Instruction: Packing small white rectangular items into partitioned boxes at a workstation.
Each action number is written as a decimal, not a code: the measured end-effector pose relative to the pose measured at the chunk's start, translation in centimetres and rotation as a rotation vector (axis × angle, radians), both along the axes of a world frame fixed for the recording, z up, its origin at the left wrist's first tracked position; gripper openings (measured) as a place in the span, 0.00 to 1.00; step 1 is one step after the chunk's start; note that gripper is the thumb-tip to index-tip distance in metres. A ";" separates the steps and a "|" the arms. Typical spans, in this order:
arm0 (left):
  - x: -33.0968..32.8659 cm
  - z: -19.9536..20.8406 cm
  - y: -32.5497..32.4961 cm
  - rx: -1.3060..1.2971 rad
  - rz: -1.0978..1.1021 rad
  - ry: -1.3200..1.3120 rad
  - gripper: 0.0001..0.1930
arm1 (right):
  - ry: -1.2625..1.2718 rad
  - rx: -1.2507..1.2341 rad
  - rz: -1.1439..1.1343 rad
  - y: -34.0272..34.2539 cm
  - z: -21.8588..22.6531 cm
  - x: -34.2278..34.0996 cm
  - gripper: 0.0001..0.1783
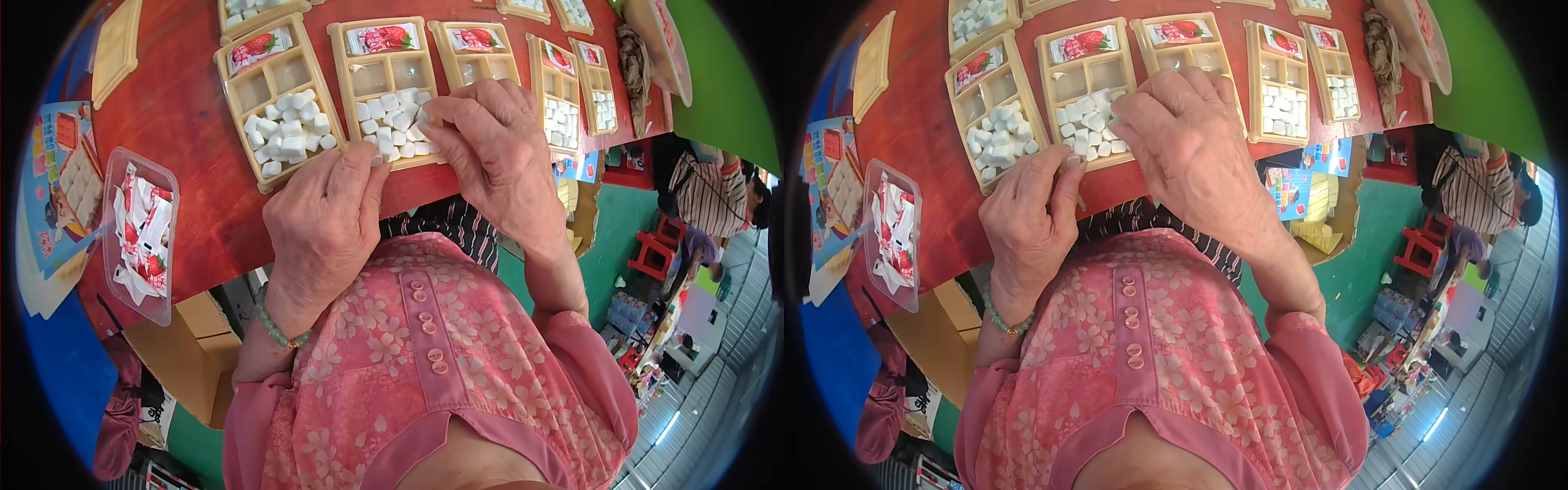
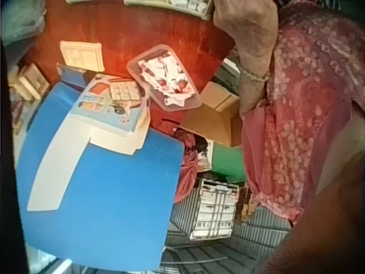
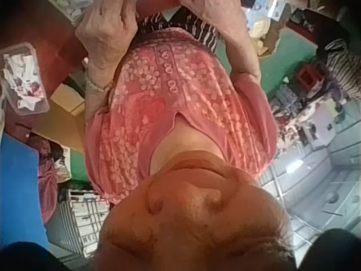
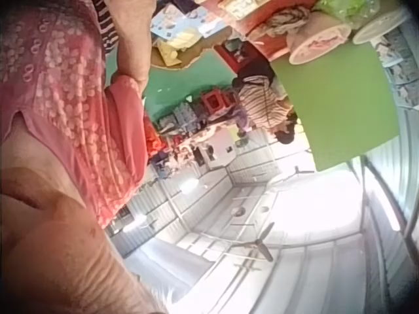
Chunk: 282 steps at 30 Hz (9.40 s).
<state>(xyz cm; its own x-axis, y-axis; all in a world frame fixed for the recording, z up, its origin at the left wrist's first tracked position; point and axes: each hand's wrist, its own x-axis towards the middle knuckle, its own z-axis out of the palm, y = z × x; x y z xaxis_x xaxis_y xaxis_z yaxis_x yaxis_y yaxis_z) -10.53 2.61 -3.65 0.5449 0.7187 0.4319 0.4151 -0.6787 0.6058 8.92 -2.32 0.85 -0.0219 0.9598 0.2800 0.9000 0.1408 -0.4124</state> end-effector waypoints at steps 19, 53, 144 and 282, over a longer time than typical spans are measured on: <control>0.0 -0.2 0.1 0.010 -0.033 -0.030 0.13 | -0.027 -0.023 0.064 0.2 -0.1 -1.1 0.12; 0.2 0.2 -0.2 0.131 -0.029 0.233 0.25 | -0.163 -0.229 0.023 -2.0 -0.4 -2.1 0.38; -0.1 0.0 -0.4 -0.021 0.011 0.038 0.21 | 0.105 0.125 0.013 0.3 -1.5 -2.6 0.08; 0.1 -0.6 -0.2 0.023 -0.046 0.002 0.19 | -0.118 -0.169 0.157 1.6 1.0 1.7 0.07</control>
<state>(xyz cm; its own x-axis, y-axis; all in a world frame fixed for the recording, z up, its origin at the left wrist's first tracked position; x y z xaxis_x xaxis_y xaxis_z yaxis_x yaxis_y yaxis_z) -10.43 2.37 -4.24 0.5780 0.6827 0.4470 0.3839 -0.7108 0.5894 10.58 -0.75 1.80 -0.1972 0.9750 0.1023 0.9158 0.2205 -0.3357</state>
